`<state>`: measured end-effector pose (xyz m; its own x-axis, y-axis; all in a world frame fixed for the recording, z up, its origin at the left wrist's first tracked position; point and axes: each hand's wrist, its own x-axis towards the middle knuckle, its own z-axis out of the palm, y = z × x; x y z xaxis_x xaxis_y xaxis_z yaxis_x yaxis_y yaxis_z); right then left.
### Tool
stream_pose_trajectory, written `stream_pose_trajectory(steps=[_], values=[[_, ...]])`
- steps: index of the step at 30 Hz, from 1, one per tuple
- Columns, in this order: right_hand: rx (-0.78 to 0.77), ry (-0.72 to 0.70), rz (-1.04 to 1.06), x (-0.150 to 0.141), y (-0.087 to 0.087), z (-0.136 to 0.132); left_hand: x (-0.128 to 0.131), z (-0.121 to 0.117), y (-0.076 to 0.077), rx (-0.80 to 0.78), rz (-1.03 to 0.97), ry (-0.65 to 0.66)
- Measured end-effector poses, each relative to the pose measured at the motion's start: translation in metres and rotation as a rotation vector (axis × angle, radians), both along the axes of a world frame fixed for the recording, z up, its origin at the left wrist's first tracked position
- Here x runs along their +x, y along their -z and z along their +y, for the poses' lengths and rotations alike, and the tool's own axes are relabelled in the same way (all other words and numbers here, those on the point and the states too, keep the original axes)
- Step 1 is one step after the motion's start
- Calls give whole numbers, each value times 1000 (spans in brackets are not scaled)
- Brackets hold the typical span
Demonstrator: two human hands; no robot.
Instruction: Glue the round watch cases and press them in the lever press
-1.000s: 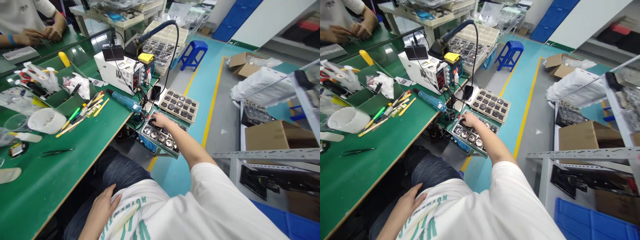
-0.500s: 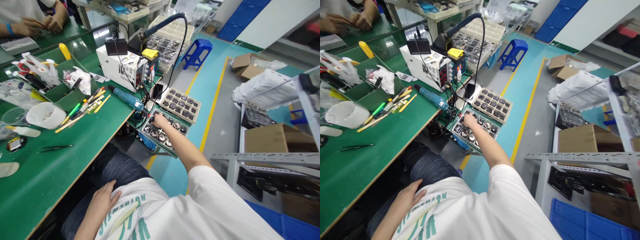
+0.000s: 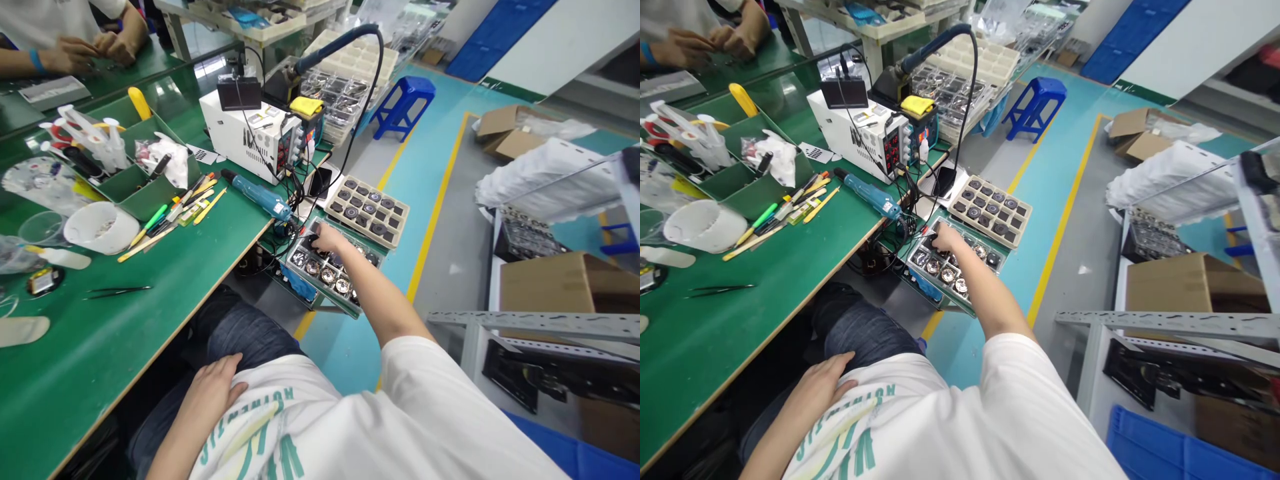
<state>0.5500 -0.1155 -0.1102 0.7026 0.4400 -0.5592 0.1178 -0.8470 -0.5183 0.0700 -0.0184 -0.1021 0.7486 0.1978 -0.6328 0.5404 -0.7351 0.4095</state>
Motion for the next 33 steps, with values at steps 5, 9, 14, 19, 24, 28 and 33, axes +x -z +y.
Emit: stream_pose_trajectory(steps=[5, 9, 14, 19, 24, 28, 33], values=[[301, -11, 397, -25, -22, -40, 17, 5, -30, -26, -118, -59], [545, -94, 636, -80, -37, -48, 49, 2, -51, -71, -502, -217], [664, -249, 848, -147, -58, -33, 91, 6, -74, -28, -1073, -254], [736, -386, 980, -169, -78, -19, 97, 19, -85, 20, -1117, 43], [742, -427, 1009, -174, -87, -13, 92, 25, -86, 0, -1152, 25], [721, -429, 999, -177, -89, -13, 91, 26, -85, -9, -1164, 27], [707, -420, 1016, -179, -90, -14, 91, 26, -85, -39, -1166, 45]])
